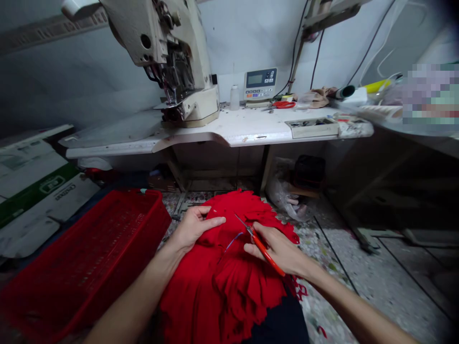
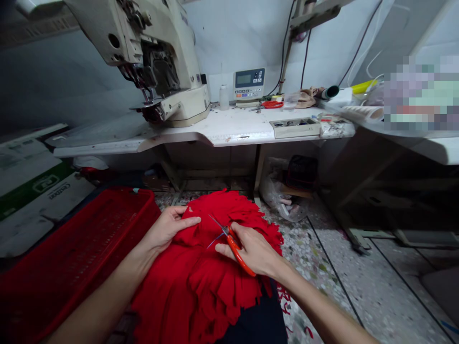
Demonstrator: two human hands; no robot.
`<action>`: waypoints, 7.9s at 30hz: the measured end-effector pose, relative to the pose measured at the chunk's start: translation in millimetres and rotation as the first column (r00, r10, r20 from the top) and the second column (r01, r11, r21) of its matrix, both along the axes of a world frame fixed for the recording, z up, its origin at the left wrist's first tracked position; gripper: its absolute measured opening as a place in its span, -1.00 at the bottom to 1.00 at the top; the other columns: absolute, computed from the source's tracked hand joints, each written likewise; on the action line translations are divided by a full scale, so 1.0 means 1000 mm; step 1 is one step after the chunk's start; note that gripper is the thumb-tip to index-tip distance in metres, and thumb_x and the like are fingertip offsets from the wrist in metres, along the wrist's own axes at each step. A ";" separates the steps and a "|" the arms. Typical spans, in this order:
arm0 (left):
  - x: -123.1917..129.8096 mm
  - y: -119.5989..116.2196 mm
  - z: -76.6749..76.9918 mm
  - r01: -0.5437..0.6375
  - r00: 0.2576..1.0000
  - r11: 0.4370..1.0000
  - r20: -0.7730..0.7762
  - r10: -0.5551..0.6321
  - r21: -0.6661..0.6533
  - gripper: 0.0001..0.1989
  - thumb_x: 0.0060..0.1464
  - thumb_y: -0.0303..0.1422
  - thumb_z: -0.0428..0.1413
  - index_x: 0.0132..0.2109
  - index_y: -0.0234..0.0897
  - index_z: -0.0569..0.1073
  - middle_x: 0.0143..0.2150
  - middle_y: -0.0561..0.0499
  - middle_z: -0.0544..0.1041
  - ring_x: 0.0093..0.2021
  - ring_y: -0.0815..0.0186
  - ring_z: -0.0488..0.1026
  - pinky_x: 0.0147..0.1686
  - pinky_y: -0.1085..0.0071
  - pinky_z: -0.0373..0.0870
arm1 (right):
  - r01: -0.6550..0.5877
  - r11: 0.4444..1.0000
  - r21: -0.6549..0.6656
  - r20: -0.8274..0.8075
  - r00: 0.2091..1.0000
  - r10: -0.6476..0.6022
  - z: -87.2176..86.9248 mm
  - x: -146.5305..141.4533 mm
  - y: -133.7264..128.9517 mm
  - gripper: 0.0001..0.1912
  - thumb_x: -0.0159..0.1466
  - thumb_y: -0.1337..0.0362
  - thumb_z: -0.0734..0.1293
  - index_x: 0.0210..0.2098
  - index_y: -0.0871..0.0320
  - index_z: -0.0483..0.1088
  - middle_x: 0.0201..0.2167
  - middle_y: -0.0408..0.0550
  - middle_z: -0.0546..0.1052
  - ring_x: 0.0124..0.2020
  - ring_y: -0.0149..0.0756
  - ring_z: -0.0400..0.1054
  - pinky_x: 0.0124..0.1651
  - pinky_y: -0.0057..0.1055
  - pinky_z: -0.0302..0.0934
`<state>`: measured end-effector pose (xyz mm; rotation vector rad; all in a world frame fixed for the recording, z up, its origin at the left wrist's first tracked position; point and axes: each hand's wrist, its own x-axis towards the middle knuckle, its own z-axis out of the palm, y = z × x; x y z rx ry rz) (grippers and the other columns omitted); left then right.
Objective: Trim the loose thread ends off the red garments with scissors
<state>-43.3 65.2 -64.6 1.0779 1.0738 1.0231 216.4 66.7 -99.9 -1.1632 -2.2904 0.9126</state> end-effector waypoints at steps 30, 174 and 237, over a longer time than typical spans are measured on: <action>0.016 -0.018 -0.011 0.070 0.927 0.984 -0.376 -0.003 0.164 -0.52 -0.03 -0.30 0.37 -0.06 -0.19 0.28 -0.32 0.05 0.60 -0.32 0.24 0.59 -0.34 0.45 0.40 | -0.157 0.867 -0.472 -0.680 0.691 -0.245 0.008 -0.064 0.020 -0.42 -0.06 0.06 0.66 -0.26 0.09 0.29 -0.36 -0.12 0.59 -0.37 -0.21 0.53 -0.33 -0.36 0.41; -0.012 0.014 0.011 -0.030 0.999 0.998 -0.034 0.032 0.055 -0.63 -0.07 -0.23 0.43 -0.17 -0.38 0.60 -0.20 -0.08 0.69 -0.26 0.25 0.62 -0.16 0.37 0.54 | 0.031 1.000 0.002 -0.005 1.000 -0.031 -0.006 -0.003 0.006 -0.57 0.30 -0.09 0.38 -0.38 0.09 0.23 -0.54 -0.24 0.32 -0.54 -0.36 0.17 -0.45 -0.43 -0.07; 0.003 -0.007 -0.006 0.010 0.969 0.988 -0.246 0.029 0.154 -0.73 0.06 -0.21 0.34 -0.30 -0.37 0.58 -0.34 -0.02 0.60 -0.38 0.35 0.49 -0.36 0.50 0.36 | -0.120 0.986 -0.115 -0.076 0.991 0.112 0.006 -0.024 0.028 -0.42 0.29 -0.23 0.33 -0.50 0.15 0.24 -0.56 -0.27 0.15 -0.52 -0.42 0.01 -0.46 -0.42 -0.15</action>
